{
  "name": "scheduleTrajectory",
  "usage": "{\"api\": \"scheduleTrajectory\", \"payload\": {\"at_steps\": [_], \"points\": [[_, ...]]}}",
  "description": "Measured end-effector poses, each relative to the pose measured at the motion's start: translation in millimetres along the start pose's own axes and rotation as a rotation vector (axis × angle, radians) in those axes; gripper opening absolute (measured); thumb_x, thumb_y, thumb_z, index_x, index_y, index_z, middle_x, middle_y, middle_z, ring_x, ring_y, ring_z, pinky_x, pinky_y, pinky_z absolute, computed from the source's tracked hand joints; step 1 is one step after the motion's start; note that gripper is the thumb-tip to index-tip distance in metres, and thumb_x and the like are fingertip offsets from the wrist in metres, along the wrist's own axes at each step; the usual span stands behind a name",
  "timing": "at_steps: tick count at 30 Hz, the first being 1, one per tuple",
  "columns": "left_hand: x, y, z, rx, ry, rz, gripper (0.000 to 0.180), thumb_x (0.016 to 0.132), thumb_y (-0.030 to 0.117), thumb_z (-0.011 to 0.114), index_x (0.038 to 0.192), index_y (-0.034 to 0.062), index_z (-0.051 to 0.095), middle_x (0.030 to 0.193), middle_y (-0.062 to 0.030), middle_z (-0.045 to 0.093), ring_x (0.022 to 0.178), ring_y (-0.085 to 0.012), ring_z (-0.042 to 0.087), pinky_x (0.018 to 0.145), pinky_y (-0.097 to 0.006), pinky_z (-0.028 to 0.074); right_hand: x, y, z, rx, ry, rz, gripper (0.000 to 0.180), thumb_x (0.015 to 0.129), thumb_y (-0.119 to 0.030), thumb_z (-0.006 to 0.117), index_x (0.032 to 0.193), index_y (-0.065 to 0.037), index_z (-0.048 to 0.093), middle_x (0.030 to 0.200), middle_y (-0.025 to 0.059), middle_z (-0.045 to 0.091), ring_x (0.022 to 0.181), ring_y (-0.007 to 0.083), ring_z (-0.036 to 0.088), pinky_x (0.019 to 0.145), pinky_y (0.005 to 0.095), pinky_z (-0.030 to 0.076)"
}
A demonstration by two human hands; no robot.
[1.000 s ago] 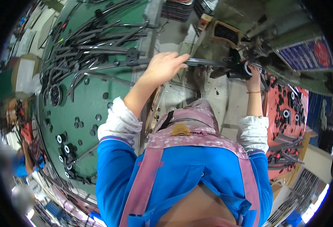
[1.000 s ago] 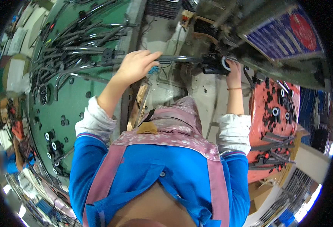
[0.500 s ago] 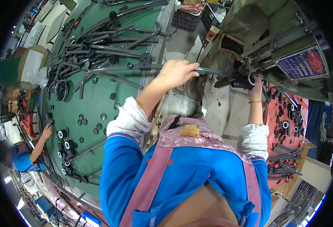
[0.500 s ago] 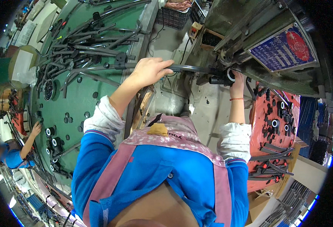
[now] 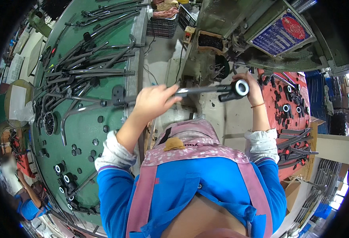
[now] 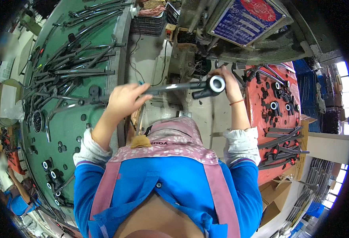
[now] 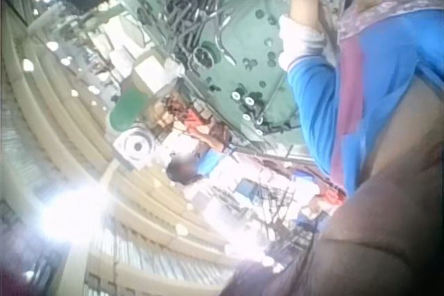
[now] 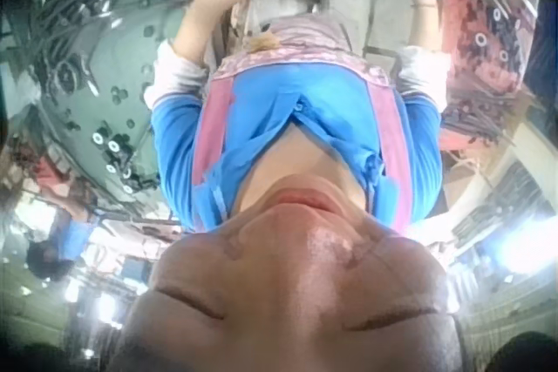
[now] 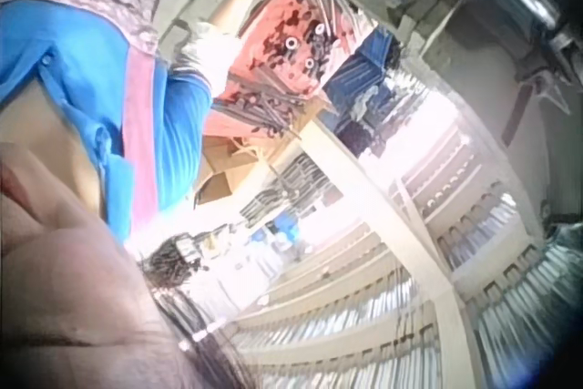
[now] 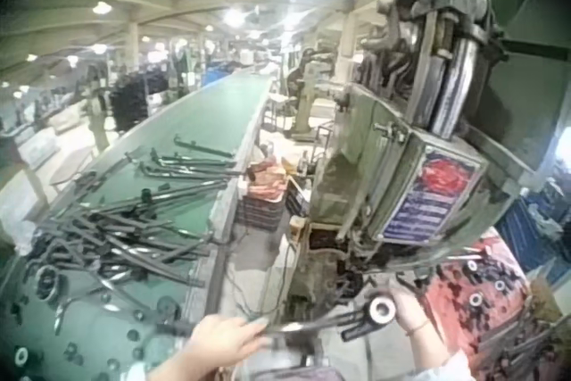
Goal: The person assembles metal rods with circular end caps at a workbench, using a press machine to secure the caps. They repeatedly pick up rods and caps, press-fit them, and place the finished assemblies into a blue basket. The person also retrieves additional rods from a cardboard box and continues the assembly process.
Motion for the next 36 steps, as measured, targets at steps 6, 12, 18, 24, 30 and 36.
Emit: {"api": "scheduleTrajectory", "payload": {"at_steps": [6,12,18,24,30,36], "points": [[-49,12,43,-0.044,-0.125,-0.039,0.034,0.085,0.040,0.066,0.108,0.0158,0.063,0.069,-0.0070,0.057,0.064,-0.0282,0.061,0.054,-0.042,0.047,85,24,-24,-0.705,0.104,-0.321,0.034,0.093,-0.033,0.058,0.107,-0.002,0.064,0.093,0.0067,0.066,0.076,0.0192,0.062,0.068,0.0290,0.048],[-74,26,52,-0.068,-0.249,-0.143,0.034,0.084,0.042,0.064,0.108,0.0170,0.060,0.069,-0.0076,0.056,0.063,-0.0304,0.061,0.053,-0.044,0.047,213,30,33,-1.221,0.099,-0.178,0.027,0.087,-0.033,0.062,0.098,-0.009,0.070,0.096,0.0133,0.069,0.094,0.0338,0.064,0.078,0.0389,0.050],[-82,43,56,-0.208,-0.246,-0.264,0.031,0.086,0.042,0.062,0.098,0.0136,0.060,0.070,-0.0099,0.059,0.067,-0.0332,0.064,0.057,-0.047,0.049,265,47,22,-1.470,-0.077,-0.265,0.035,0.091,-0.036,0.062,0.101,-0.004,0.071,0.093,0.0167,0.070,0.085,0.0328,0.066,0.072,0.0435,0.053],[-77,37,64,-0.181,-0.259,-0.396,0.031,0.086,0.042,0.061,0.097,0.0131,0.060,0.073,-0.0102,0.060,0.071,-0.0339,0.064,0.059,-0.046,0.050,273,46,19,-1.448,-0.034,-0.396,0.024,0.093,-0.022,0.057,0.104,-0.004,0.070,0.095,0.0169,0.070,0.084,0.0338,0.066,0.074,0.0445,0.054],[-71,26,66,-0.204,-0.241,-0.392,0.031,0.086,0.042,0.061,0.095,0.0126,0.059,0.074,-0.0110,0.061,0.069,-0.0347,0.064,0.059,-0.047,0.050,272,46,17,-1.372,-0.032,-0.344,0.023,0.084,-0.016,0.063,0.103,-0.005,0.070,0.092,0.0165,0.070,0.088,0.0337,0.067,0.078,0.0418,0.053],[-77,22,70,-0.143,-0.243,-0.327,0.031,0.086,0.043,0.062,0.102,0.0158,0.059,0.070,-0.0087,0.057,0.066,-0.0315,0.064,0.054,-0.045,0.049,274,46,12,-1.349,-0.009,-0.355,0.020,0.085,-0.018,0.068,0.100,-0.005,0.073,0.091,0.0136,0.071,0.083,0.0281,0.068,0.075,0.0421,0.056]]}}
Point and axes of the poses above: each hand's wrist, its own x-axis towards the middle knuckle, its own z-axis out of the palm, y = z × x, the point moved 3 cm from there along x, towards the middle knuckle
